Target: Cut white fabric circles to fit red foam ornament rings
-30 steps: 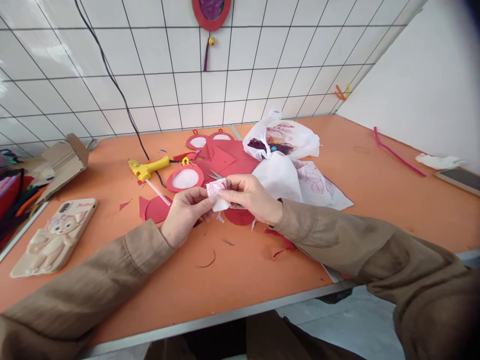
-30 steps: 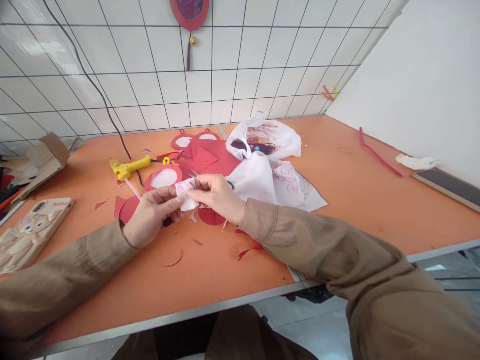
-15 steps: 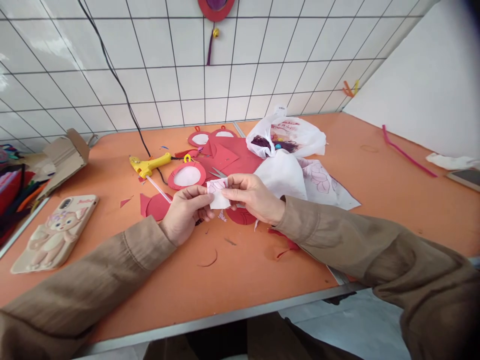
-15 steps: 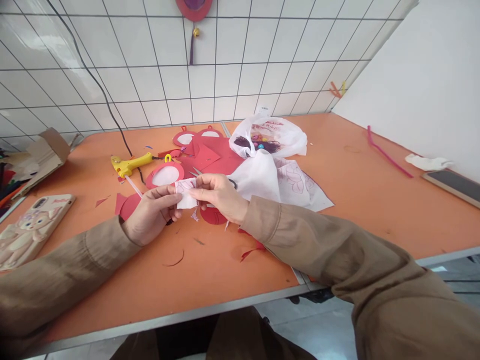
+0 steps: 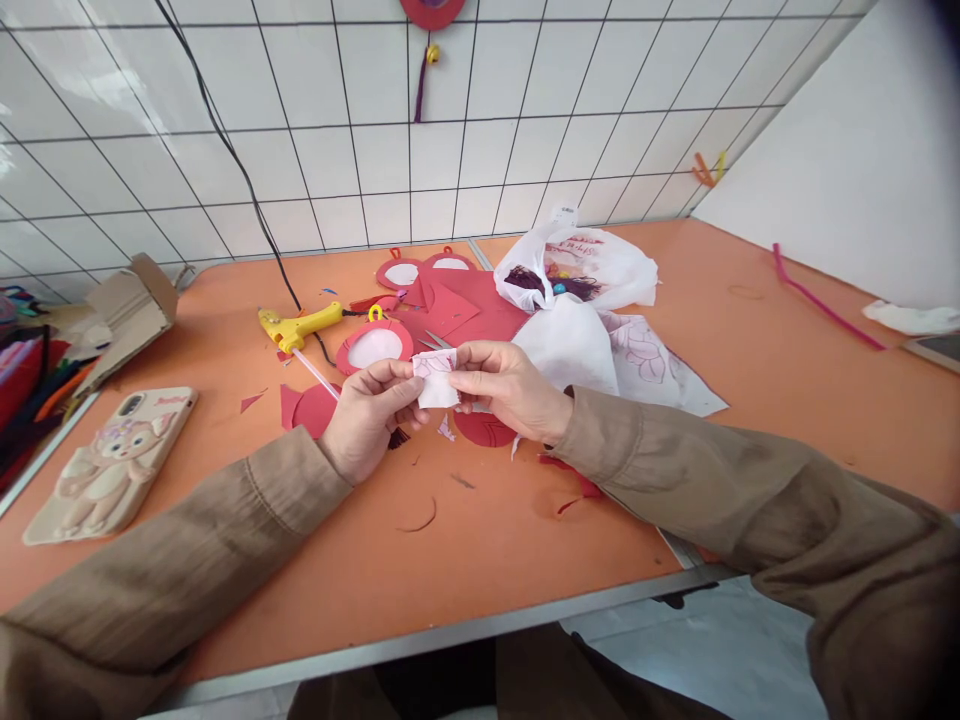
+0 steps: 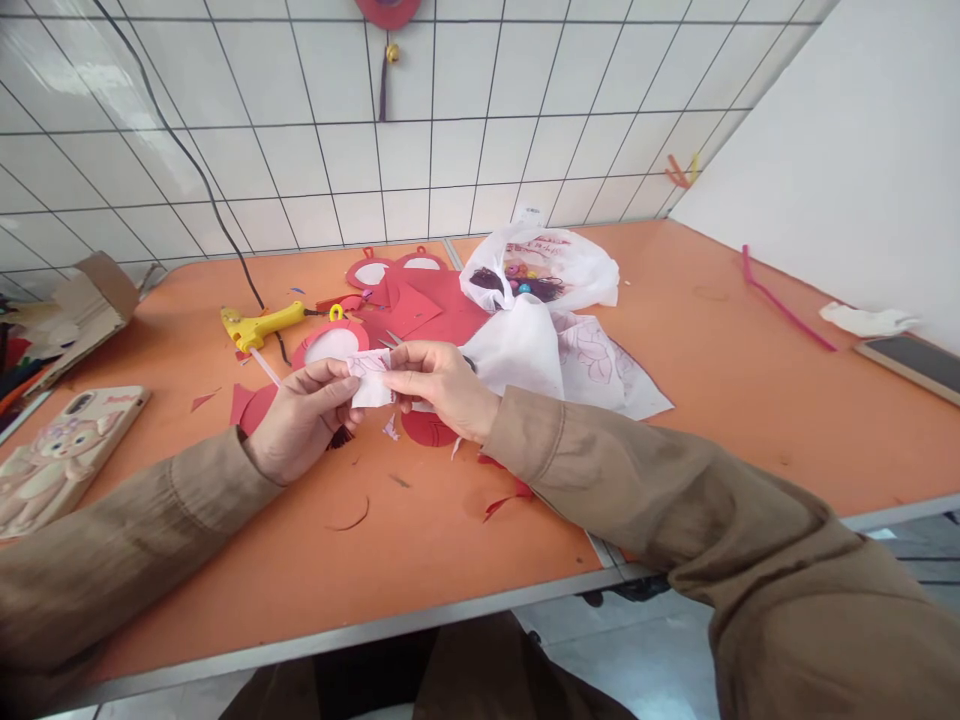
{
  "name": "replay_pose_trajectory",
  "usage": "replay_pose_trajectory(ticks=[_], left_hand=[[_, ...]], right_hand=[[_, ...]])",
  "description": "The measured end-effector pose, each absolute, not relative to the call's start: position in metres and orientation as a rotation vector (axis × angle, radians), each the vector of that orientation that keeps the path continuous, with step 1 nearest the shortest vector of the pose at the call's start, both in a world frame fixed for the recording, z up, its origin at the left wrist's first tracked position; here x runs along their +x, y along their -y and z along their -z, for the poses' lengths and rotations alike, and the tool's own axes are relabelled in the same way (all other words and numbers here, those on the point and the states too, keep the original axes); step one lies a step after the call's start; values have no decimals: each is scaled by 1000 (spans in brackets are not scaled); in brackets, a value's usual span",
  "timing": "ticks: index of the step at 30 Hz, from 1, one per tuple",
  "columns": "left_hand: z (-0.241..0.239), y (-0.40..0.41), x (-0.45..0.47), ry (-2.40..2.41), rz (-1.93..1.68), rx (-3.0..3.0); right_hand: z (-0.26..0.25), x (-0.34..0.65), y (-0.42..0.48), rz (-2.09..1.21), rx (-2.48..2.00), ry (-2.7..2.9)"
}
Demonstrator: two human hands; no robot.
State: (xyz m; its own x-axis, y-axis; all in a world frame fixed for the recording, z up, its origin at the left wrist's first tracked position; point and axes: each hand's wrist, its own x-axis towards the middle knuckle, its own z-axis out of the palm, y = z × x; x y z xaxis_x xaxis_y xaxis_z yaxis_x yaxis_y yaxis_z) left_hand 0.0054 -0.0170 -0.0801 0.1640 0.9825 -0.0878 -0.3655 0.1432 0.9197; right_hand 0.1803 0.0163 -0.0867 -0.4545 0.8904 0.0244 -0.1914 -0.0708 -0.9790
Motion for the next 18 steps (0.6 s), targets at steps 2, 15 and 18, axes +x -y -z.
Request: replay_pose_trajectory(ticks=[2,15,18], left_hand=[[80,17,5,-874,-1159,924],[84,19,4,-945,-1080,1067],[84,20,4,-936,-1073,1061]], right_hand=[[88,180,-17,-1621,-801,1389],[81,181,-10,-1367,-841,1613],[81,180,-10,-1343,-849,1620]])
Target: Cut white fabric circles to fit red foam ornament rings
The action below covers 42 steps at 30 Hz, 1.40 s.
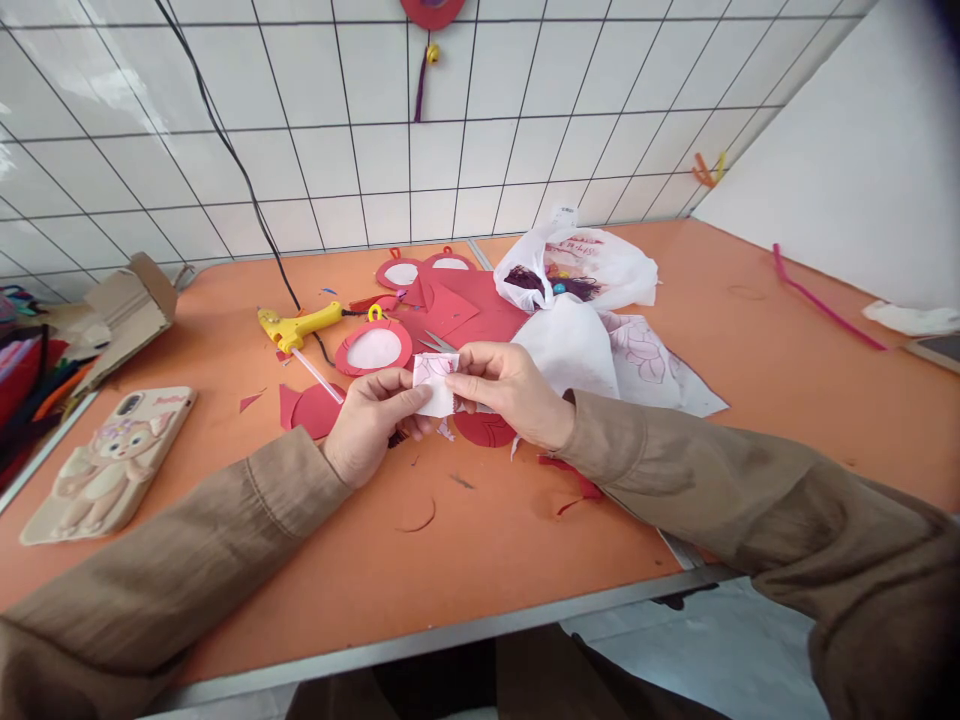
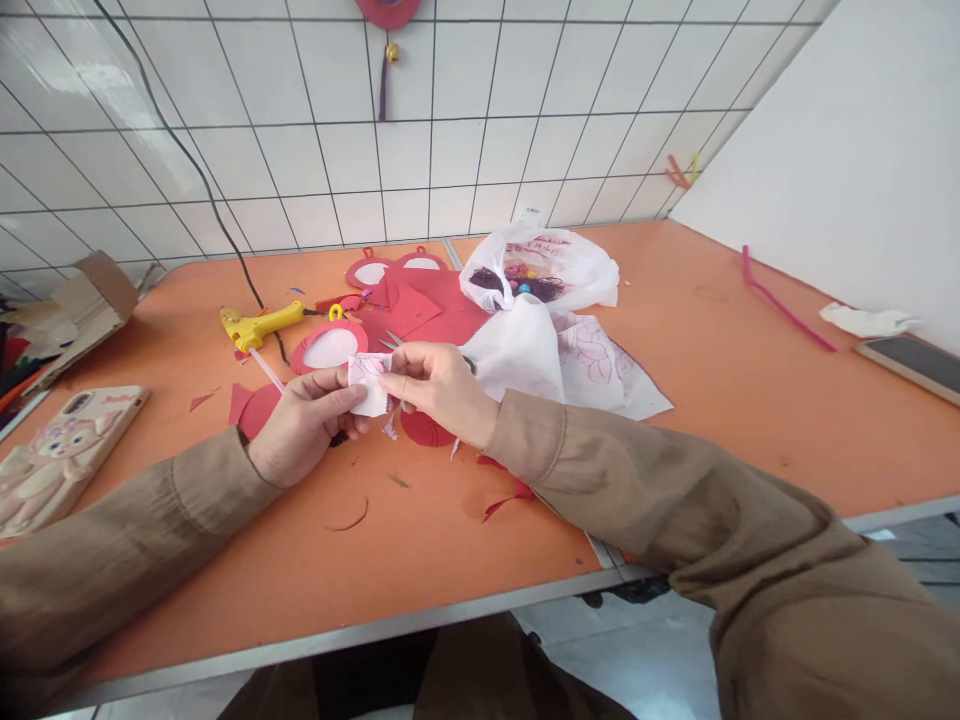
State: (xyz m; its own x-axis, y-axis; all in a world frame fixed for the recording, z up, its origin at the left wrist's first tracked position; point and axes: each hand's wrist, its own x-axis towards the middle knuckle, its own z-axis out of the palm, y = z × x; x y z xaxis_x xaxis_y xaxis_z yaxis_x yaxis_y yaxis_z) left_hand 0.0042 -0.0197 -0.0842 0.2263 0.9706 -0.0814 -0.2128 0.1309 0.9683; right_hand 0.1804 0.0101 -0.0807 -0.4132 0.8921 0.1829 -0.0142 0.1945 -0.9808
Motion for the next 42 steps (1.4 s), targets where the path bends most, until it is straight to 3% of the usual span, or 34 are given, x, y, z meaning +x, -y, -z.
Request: replay_pose_trajectory(ticks=[20,42], left_hand=[[83,20,4,-884,-1053,1038],[88,18,7,-912,-1123,997]], right_hand=[[79,176,-7,-1463,-765,1652],[82,178,-9,-1350,-892,1674]])
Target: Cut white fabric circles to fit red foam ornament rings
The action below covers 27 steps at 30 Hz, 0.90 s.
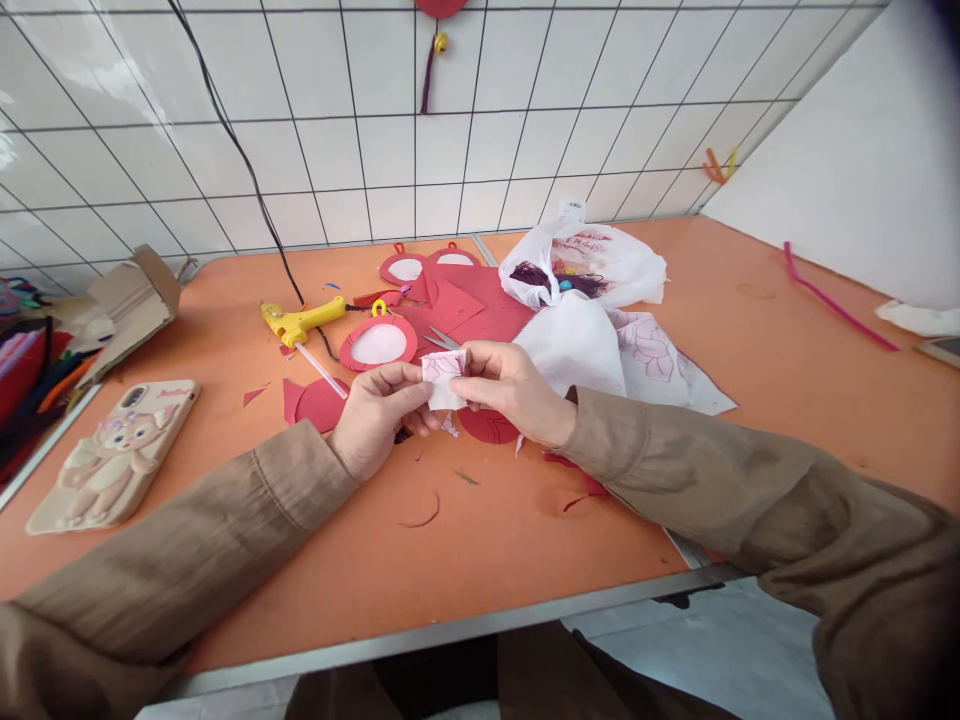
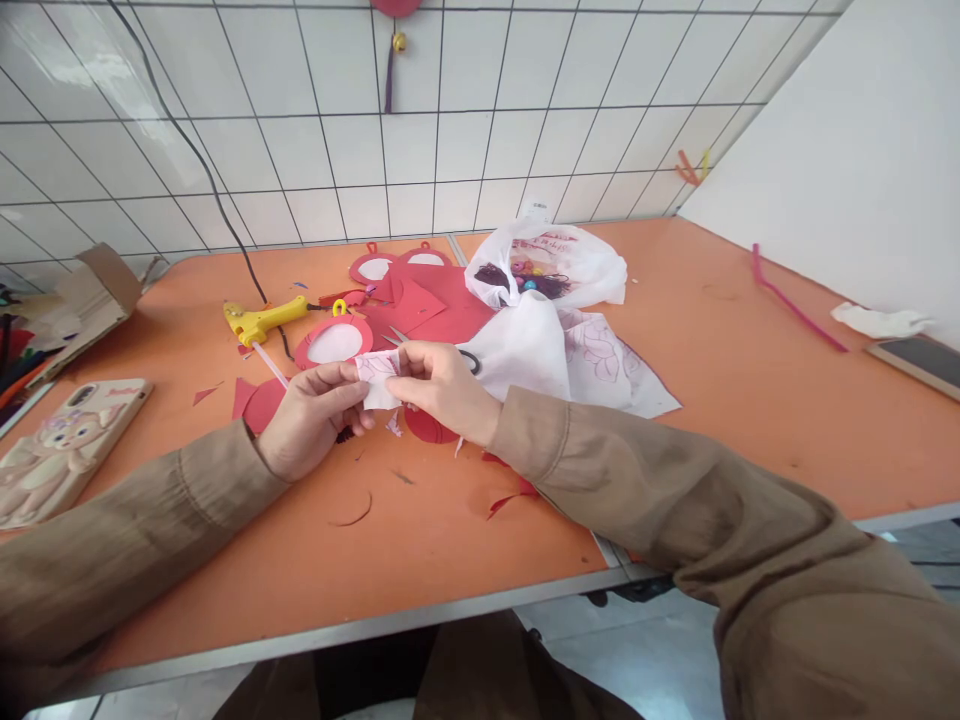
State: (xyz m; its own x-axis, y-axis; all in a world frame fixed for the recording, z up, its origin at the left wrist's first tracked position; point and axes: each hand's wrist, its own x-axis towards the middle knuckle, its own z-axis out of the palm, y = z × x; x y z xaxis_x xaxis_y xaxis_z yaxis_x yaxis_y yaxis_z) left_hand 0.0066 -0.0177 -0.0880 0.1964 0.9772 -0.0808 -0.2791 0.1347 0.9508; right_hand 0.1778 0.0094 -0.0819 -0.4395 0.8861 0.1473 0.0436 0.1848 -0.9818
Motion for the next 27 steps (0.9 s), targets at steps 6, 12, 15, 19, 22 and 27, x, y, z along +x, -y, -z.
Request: replay_pose_trajectory(ticks=[6,12,15,19,22,27], left_hand=[[90,17,6,-884,-1135,976],[89,17,4,-878,-1144,956],[88,16,4,-885,-1156,932],[86,17,4,-880,-1149,933],[84,17,3,-858,-1144,935],[81,16,2,-873,-1133,918]], right_hand=[[82,178,-9,-1354,-860,1664],[91,179,-15,-1450,-786,1575],[95,178,-17,-1554,-744,1467],[95,177,-17,-1572,-708,1437],[93,177,-15,-1519,-664,1507],[91,177,-12,-1450,-607,1604]])
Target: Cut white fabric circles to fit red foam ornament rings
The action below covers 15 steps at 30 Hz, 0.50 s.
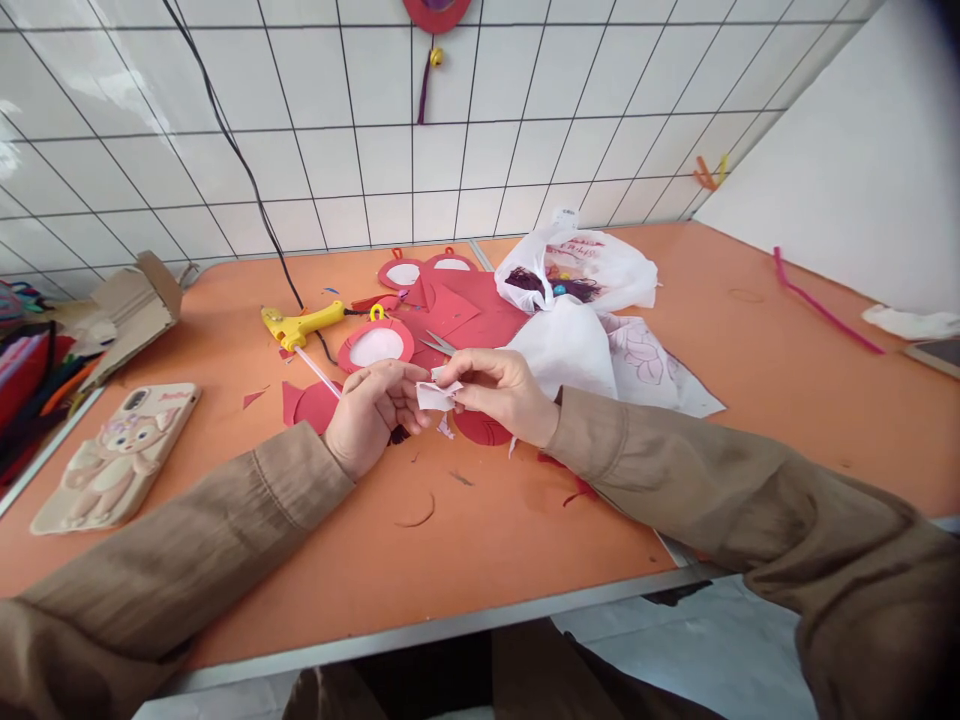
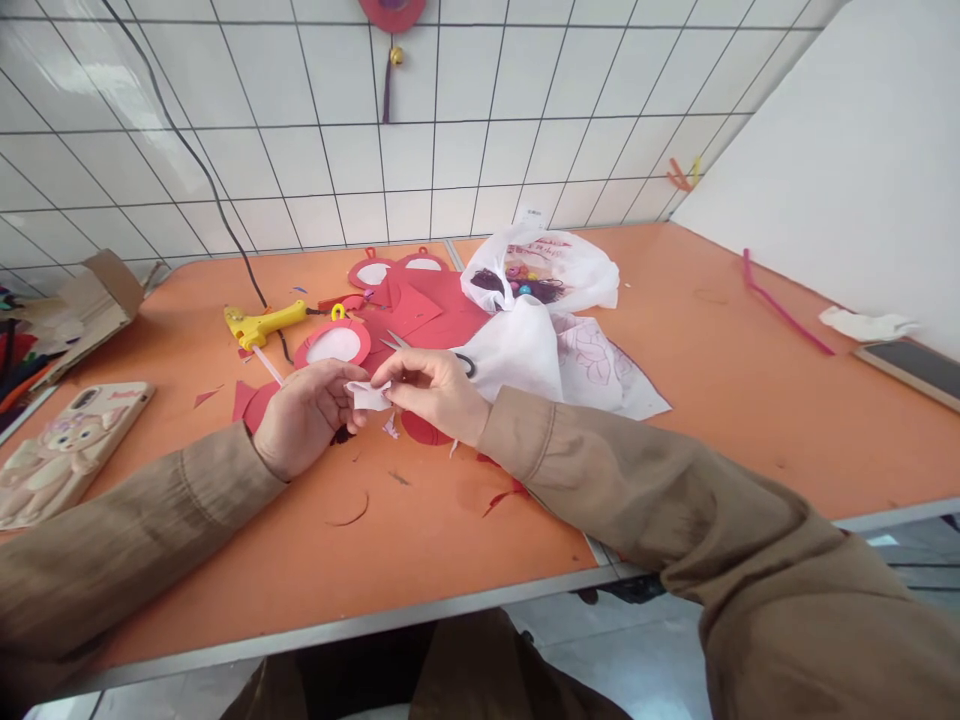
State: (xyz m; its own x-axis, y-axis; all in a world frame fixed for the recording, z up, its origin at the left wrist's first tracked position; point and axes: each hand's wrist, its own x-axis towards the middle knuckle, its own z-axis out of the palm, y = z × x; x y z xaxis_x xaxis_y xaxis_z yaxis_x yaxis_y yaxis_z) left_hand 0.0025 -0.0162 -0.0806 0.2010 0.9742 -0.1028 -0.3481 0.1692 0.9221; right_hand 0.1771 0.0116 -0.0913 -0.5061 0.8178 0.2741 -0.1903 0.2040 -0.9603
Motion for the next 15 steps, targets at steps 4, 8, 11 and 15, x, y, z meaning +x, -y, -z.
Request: replay_pose_trajectory(ticks=[4,8,11,15], left_hand=[[79,18,3,-920,-1030,1006],[79,19,3,-952,-903,1118],[80,18,3,-971,-902,1137],[82,20,5,-987,-956,1173]], right_hand=[[92,179,-11,-1266,-616,1708],[93,180,-11,-1167,-592,1794],[93,179,-10,-1189,-576,1799],[94,181,-10,-1299,-618,1733]])
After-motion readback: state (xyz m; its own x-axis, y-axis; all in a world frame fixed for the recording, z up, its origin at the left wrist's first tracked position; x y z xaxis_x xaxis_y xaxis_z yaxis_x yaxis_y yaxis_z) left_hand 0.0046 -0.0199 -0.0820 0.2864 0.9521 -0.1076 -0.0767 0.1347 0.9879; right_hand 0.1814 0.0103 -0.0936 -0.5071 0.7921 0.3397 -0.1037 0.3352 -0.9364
